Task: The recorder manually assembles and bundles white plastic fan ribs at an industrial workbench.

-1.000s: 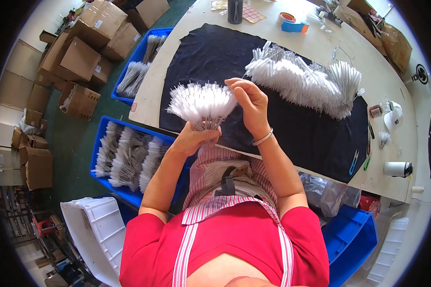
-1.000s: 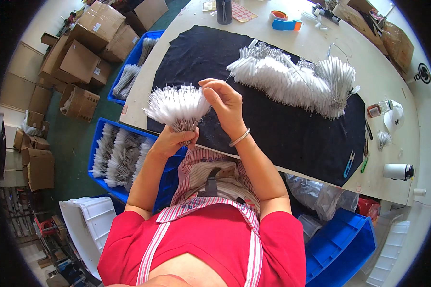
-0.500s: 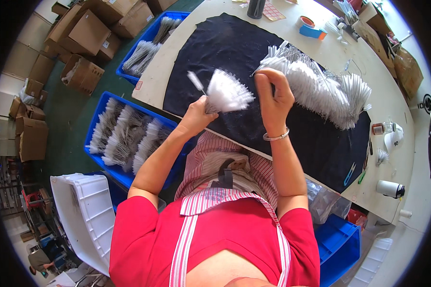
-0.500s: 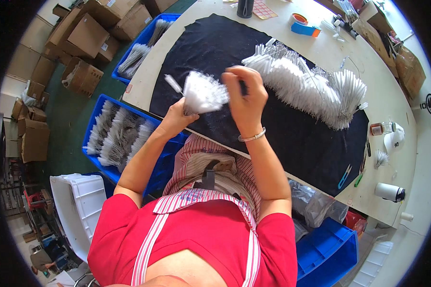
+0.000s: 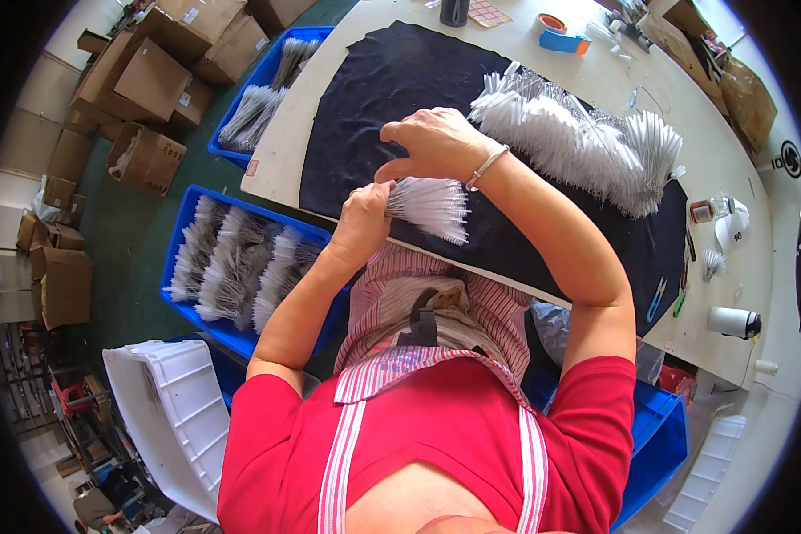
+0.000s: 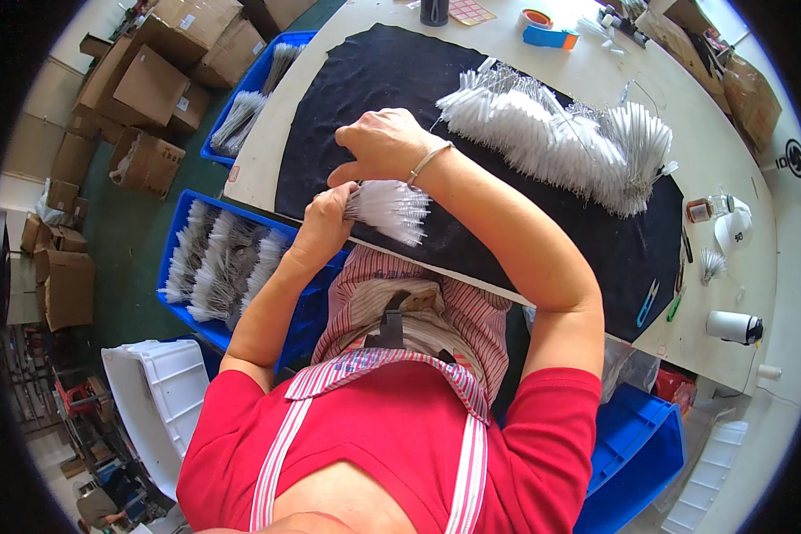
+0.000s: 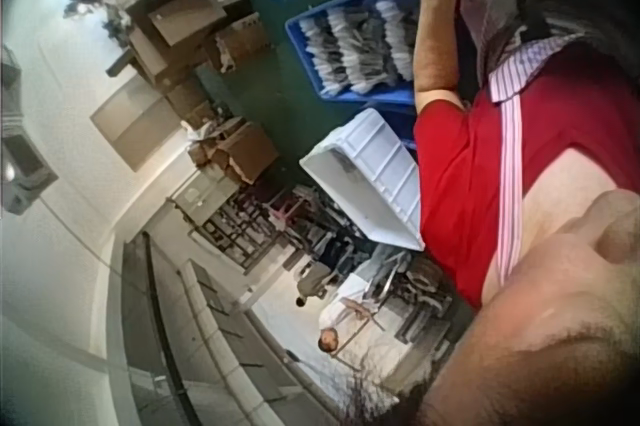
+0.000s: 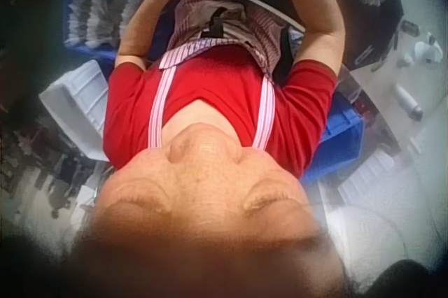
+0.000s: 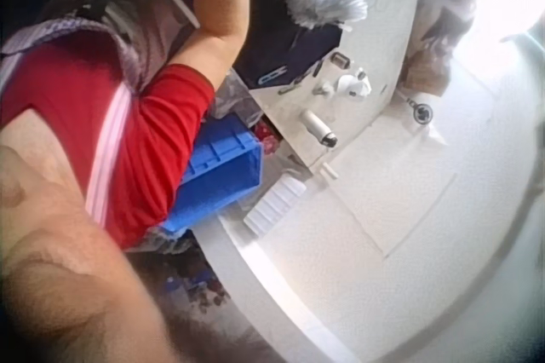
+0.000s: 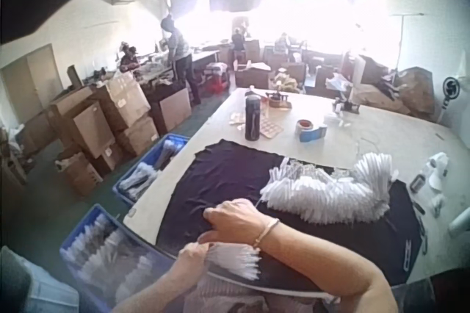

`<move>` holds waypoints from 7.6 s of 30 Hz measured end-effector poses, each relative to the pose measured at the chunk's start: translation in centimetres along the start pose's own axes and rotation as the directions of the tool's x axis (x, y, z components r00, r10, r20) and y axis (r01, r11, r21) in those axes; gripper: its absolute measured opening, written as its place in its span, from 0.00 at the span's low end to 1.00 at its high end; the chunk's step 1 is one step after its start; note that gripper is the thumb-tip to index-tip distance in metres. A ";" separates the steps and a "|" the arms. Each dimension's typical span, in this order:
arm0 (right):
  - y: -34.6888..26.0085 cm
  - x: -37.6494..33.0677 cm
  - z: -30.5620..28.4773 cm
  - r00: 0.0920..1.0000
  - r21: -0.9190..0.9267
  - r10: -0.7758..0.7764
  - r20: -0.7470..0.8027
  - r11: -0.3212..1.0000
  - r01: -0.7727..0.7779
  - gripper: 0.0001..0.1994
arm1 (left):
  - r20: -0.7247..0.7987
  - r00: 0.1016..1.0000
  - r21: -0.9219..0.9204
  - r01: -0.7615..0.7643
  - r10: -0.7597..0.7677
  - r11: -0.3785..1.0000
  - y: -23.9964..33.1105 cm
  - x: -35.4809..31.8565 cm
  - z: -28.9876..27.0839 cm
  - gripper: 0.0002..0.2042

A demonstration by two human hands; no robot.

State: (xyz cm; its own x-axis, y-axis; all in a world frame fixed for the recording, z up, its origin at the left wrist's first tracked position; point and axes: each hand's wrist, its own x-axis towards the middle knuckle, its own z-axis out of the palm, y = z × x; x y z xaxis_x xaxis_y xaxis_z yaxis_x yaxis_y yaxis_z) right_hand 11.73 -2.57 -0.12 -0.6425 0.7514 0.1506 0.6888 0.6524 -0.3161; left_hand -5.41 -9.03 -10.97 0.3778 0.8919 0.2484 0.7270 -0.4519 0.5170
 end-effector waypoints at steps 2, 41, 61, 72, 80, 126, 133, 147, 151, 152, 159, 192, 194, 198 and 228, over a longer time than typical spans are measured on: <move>-0.1 -0.2 -0.4 0.999 -0.047 -0.050 0.009 0.998 0.050 0.13 | -0.059 0.998 0.040 0.018 -0.016 0.999 -0.6 -0.2 -0.2 0.20; 1.8 -2.0 6.0 0.875 0.210 0.251 -0.415 0.962 -0.176 0.13 | 0.591 0.807 -0.734 0.548 0.021 -0.401 -0.2 -1.5 1.5 0.15; 1.5 -19.0 7.9 0.714 0.143 0.316 -0.624 0.945 -0.294 0.07 | -0.087 0.936 0.574 0.328 -0.342 0.750 -10.6 19.3 2.0 0.44; 16.0 -30.2 -2.1 -0.349 0.739 0.652 -0.673 0.604 -0.297 0.07 | 0.073 0.852 0.484 0.424 -0.518 0.766 -9.9 19.2 1.2 0.53; 27.9 -35.7 -2.2 -0.209 0.918 0.906 -0.368 0.318 -0.239 0.17 | -0.122 0.991 0.529 0.105 -0.047 0.842 -1.0 25.6 -4.6 0.50; 28.2 -31.4 -3.2 0.100 0.824 0.935 -0.341 0.348 -0.446 0.39 | 0.371 0.320 -0.256 -0.867 0.872 0.427 30.9 33.0 15.0 0.29; 25.0 -30.4 -4.5 0.026 0.617 0.942 -0.335 0.240 -0.750 0.39 | 0.086 0.398 -0.278 -0.871 0.913 0.406 28.2 34.4 14.8 0.21; 26.8 -30.9 -3.7 0.036 0.618 0.941 -0.336 0.249 -0.745 0.43 | 0.059 0.856 -0.823 -0.250 0.514 0.510 22.7 36.1 10.8 0.10; 27.3 -30.7 -3.8 -0.027 0.721 0.928 -0.372 0.270 -0.638 0.43 | 0.018 0.929 -0.936 -0.115 0.369 0.333 21.9 36.2 9.5 0.08; 27.3 -30.8 -3.6 -0.045 0.761 0.920 -0.389 0.294 -0.579 0.41 | 0.030 0.945 -0.958 -0.066 0.325 0.280 21.7 36.0 9.1 0.08; 27.6 -31.0 -2.8 -0.275 0.710 0.743 -0.611 0.360 -0.605 0.36 | -0.002 0.979 -0.999 -0.009 0.204 0.031 20.6 34.9 6.4 0.11; 2.2 -7.1 -1.5 0.790 0.722 0.465 -0.401 0.691 -0.040 0.20 | 0.418 0.876 -0.755 0.187 -0.241 -0.629 0.9 9.4 -0.8 0.10; 1.4 -7.0 -1.1 0.832 0.670 0.426 -0.355 0.737 -0.091 0.17 | 0.437 0.856 -0.737 0.165 -0.275 -0.656 -0.3 8.1 -0.7 0.07; 0.6 -6.4 1.5 0.826 0.644 0.473 -0.307 0.742 -0.186 0.10 | 0.346 0.856 -0.773 0.027 -0.385 -0.634 -0.6 6.1 0.4 0.06; -0.2 -5.1 6.2 0.777 0.755 0.596 -0.203 0.601 -0.263 0.09 | 0.296 0.906 -0.802 0.064 -0.302 -0.594 -5.9 2.6 0.2 0.11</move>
State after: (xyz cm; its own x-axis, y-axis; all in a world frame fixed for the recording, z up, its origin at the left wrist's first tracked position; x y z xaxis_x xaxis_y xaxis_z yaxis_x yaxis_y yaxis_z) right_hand 12.80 -7.14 -6.65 -0.0204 0.9927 0.1192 0.3291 0.1192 -0.9367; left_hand -8.61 -4.04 -13.57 0.2927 0.9403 -0.1736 -0.8672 0.3375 0.3661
